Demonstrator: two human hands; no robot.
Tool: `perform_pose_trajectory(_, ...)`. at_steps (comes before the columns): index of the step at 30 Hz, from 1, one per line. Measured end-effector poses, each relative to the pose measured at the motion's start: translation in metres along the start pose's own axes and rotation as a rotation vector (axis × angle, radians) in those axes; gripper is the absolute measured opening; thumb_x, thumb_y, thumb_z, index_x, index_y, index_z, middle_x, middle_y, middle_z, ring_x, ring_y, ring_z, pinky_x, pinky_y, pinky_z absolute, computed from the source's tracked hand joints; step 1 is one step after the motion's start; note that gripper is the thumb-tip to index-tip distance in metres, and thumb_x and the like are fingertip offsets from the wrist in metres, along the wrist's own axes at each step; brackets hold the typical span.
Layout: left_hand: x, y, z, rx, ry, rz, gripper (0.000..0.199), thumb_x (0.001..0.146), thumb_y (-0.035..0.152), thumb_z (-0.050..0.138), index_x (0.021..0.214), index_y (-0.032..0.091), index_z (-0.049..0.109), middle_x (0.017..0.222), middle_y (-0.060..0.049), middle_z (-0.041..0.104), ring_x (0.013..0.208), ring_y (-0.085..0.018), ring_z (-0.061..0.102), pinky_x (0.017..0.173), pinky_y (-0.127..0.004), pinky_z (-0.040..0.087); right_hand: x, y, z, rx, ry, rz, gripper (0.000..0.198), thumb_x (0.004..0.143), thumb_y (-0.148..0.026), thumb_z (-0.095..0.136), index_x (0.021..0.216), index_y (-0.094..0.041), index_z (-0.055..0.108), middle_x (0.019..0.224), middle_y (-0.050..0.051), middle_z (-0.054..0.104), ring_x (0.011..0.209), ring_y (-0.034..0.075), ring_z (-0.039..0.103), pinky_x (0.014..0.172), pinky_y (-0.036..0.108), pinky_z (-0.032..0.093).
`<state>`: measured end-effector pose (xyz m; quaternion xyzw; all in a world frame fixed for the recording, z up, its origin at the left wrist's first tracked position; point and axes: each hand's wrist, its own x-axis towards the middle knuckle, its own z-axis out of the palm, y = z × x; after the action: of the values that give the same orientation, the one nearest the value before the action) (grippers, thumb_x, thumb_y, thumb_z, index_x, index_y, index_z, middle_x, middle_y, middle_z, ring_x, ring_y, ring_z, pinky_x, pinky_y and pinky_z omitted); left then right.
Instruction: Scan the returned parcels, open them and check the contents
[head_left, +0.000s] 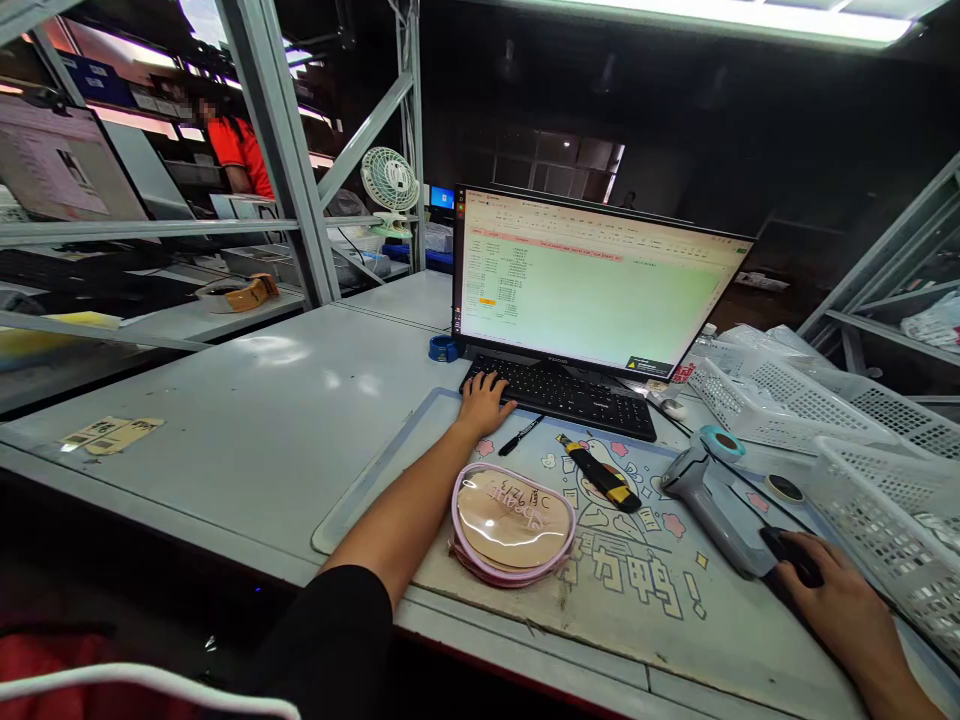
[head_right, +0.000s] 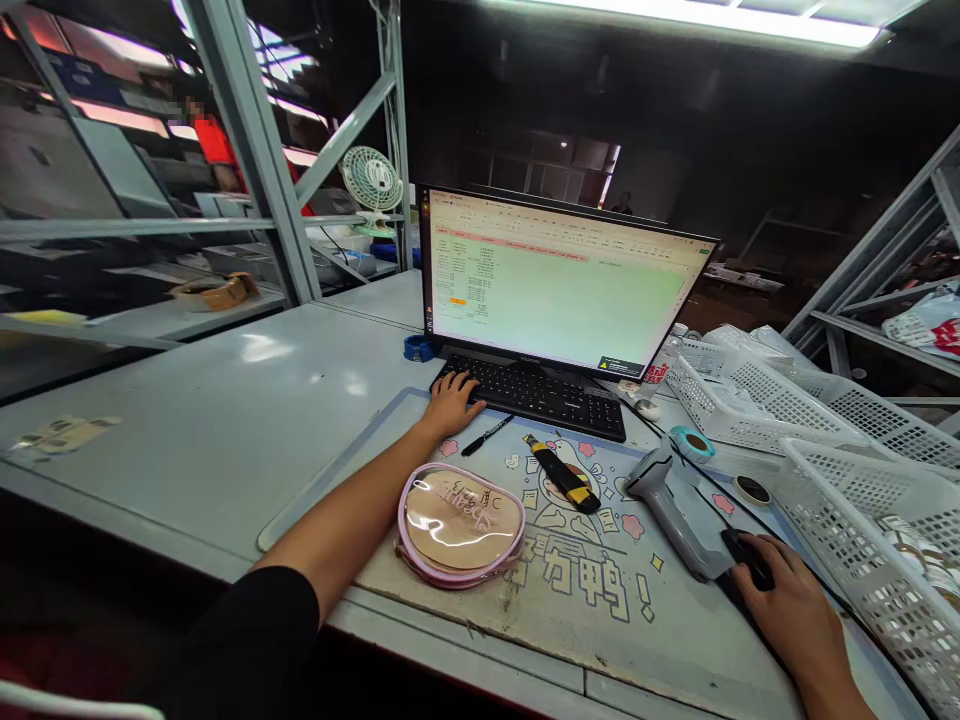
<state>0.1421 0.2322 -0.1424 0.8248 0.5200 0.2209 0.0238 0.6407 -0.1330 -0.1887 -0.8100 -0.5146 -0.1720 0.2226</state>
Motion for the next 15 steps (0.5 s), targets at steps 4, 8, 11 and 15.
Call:
perform_pose_trajectory(4,0.0003,-0.0006,0.0002,0.000,-0.004,0.004,0.057,0.104,0.052,0.050,0.151,0.021,0.055,0.168,-0.011,0.040,0.158,-0.039,0.026,0.130,-0.058,0.021,0.0007,0.0010,-0.0004,0.000,-0.005,0.006,0.055,0.086,-0.066,0.048,0.120,-0.028,0.069,0.135,0.011,0.069,0.105,0.039,0.071,0.076,0.052,0.057)
perform_pose_trajectory(8,-0.0003,-0.0002,-0.0010,-0.001,0.000,-0.001,0.057,0.104,0.052,0.049,0.152,0.020,0.054,0.168,-0.012,0.040,0.158,-0.039,0.026,0.130,-0.058,0.021,-0.0003,0.0012,0.0022,0.021,0.015,0.001,0.054,0.086,-0.064,0.049,0.120,-0.028,0.070,0.134,0.011,0.069,0.106,0.038,0.071,0.074,0.049,0.057)
perform_pose_trajectory(11,-0.0005,0.0001,-0.0014,-0.007,-0.008,-0.003,0.057,0.104,0.052,0.049,0.152,0.021,0.054,0.167,-0.011,0.041,0.158,-0.038,0.027,0.130,-0.057,0.020,-0.0017,0.0013,0.0041,0.018,0.032,-0.022,0.053,0.089,-0.063,0.046,0.123,-0.029,0.068,0.136,0.010,0.067,0.112,0.038,0.070,0.082,0.051,0.057)
perform_pose_trajectory(15,0.0002,0.0000,-0.0002,-0.008,-0.013,-0.005,0.059,0.104,0.054,0.049,0.153,0.021,0.053,0.169,-0.011,0.039,0.159,-0.039,0.025,0.131,-0.058,0.019,-0.0007,0.0030,0.0036,0.016,0.010,0.005,0.056,0.088,-0.066,0.046,0.123,-0.028,0.068,0.136,0.010,0.068,0.110,0.038,0.071,0.083,0.051,0.057)
